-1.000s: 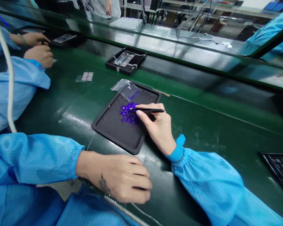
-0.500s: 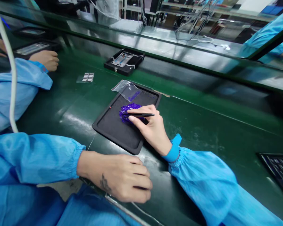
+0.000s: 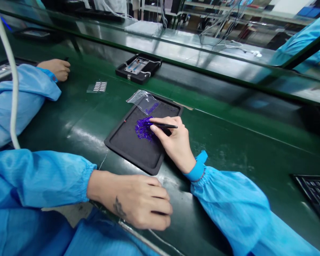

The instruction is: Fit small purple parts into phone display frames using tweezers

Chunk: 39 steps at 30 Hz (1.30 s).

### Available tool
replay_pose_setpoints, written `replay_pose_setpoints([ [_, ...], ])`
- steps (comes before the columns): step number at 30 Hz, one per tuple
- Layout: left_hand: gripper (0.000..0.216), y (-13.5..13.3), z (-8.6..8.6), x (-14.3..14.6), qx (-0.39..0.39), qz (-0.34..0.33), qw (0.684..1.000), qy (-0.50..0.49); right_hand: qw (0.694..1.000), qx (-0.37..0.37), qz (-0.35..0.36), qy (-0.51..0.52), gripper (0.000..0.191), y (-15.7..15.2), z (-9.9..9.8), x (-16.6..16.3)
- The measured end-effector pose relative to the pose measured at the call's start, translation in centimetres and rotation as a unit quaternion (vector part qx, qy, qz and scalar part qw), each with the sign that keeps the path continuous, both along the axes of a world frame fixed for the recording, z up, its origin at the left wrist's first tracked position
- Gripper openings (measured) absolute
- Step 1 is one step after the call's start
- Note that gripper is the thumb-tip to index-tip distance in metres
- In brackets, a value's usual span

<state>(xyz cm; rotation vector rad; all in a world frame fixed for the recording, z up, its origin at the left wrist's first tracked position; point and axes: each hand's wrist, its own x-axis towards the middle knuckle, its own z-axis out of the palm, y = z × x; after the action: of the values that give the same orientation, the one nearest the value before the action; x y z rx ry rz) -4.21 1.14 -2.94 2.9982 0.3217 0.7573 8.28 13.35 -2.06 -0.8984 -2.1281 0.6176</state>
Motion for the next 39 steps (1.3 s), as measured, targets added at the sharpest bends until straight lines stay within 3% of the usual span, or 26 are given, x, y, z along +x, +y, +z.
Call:
replay_pose_setpoints([
  [10, 0.023, 0.1, -0.2, 0.1, 0.010, 0.005, 1.000, -0.010, 0.998, 0.023, 0.062, -0.005, 0.019, -1.2, 0.7, -0.6],
  [17, 0.017, 0.1, -0.1, 0.1, 0.012, 0.000, 1.000, -0.003, 0.999, -0.004, -0.034, 0.027, 0.019, 0.3, 1.0, 0.9],
  [29, 0.023, 0.1, 0.0, 0.2, -0.018, -0.005, 1.000, 0.004, 1.000, -0.009, 0.025, 0.016, 0.014, -0.3, 0.7, 1.1],
  [39, 0.026, 0.1, -0.2, 0.1, -0.009, -0.003, 1.000, -0.002, 0.998, 0.016, -0.045, 0.032, 0.019, 0.6, 0.1, 1.3],
])
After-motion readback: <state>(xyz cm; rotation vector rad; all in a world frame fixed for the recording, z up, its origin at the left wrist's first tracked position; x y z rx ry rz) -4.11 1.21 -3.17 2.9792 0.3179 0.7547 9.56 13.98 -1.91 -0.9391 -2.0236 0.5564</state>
